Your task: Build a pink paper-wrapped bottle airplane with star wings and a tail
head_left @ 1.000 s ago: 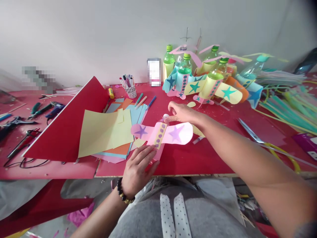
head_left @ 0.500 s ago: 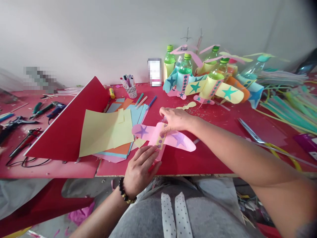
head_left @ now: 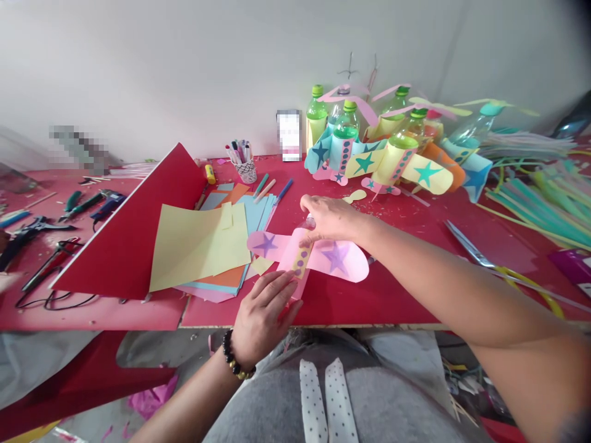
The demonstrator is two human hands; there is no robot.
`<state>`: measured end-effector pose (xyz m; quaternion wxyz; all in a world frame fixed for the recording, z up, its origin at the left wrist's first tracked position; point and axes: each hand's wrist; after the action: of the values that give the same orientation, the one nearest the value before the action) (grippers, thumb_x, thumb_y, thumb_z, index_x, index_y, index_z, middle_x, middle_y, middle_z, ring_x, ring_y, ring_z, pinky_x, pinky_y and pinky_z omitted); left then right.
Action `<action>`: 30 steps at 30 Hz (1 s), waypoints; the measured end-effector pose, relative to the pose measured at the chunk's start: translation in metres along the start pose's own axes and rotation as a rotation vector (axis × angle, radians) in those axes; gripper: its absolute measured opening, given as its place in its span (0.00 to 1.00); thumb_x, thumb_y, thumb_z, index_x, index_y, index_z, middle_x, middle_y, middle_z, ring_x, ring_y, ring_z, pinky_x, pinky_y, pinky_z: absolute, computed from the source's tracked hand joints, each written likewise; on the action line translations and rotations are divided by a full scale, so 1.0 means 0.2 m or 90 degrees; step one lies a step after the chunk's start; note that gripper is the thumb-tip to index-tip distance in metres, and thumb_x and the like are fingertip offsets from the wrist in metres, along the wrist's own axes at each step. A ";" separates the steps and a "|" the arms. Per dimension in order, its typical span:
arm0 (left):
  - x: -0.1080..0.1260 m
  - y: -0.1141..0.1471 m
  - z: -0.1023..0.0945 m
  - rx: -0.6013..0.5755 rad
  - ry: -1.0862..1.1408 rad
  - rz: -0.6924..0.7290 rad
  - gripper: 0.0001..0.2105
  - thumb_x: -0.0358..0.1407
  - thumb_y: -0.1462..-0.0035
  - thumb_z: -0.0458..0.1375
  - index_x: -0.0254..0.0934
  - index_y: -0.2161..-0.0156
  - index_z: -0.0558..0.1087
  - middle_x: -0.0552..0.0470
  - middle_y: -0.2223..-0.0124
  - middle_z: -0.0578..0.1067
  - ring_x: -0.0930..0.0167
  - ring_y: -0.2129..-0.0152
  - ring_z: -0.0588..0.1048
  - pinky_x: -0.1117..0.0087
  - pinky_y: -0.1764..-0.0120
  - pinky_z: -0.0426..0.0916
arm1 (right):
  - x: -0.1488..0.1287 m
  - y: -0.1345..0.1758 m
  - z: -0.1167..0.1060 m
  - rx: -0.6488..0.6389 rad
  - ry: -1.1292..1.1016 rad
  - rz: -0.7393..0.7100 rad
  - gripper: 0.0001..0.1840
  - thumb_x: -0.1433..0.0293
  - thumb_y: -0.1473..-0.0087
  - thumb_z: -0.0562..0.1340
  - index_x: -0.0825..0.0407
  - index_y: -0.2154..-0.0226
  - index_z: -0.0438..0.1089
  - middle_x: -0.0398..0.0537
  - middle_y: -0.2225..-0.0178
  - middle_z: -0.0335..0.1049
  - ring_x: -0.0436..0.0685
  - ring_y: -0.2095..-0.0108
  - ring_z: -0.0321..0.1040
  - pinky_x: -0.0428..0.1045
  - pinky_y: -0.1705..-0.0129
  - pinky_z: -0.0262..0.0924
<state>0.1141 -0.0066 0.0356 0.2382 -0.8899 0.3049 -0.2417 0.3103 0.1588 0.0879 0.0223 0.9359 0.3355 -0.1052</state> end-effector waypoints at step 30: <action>0.00 0.13 -0.01 0.035 0.058 0.000 0.21 0.21 0.45 0.60 0.38 0.46 0.71 0.45 0.48 0.76 0.61 0.48 0.71 0.59 0.51 0.72 | 0.08 1.01 0.12 0.287 -0.289 0.274 0.10 0.62 0.39 0.56 0.47 0.67 0.69 0.44 0.75 0.69 0.54 0.75 0.67 0.49 0.70 0.61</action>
<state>0.1021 -0.0256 0.0212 0.2483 -0.8710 0.3088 -0.2905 0.4448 0.0099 0.0563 -0.0890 0.9192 0.0863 -0.3737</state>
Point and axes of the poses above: each hand's wrist, its own y-axis away from the middle knuckle, its own z-axis out of the palm, x = y × z
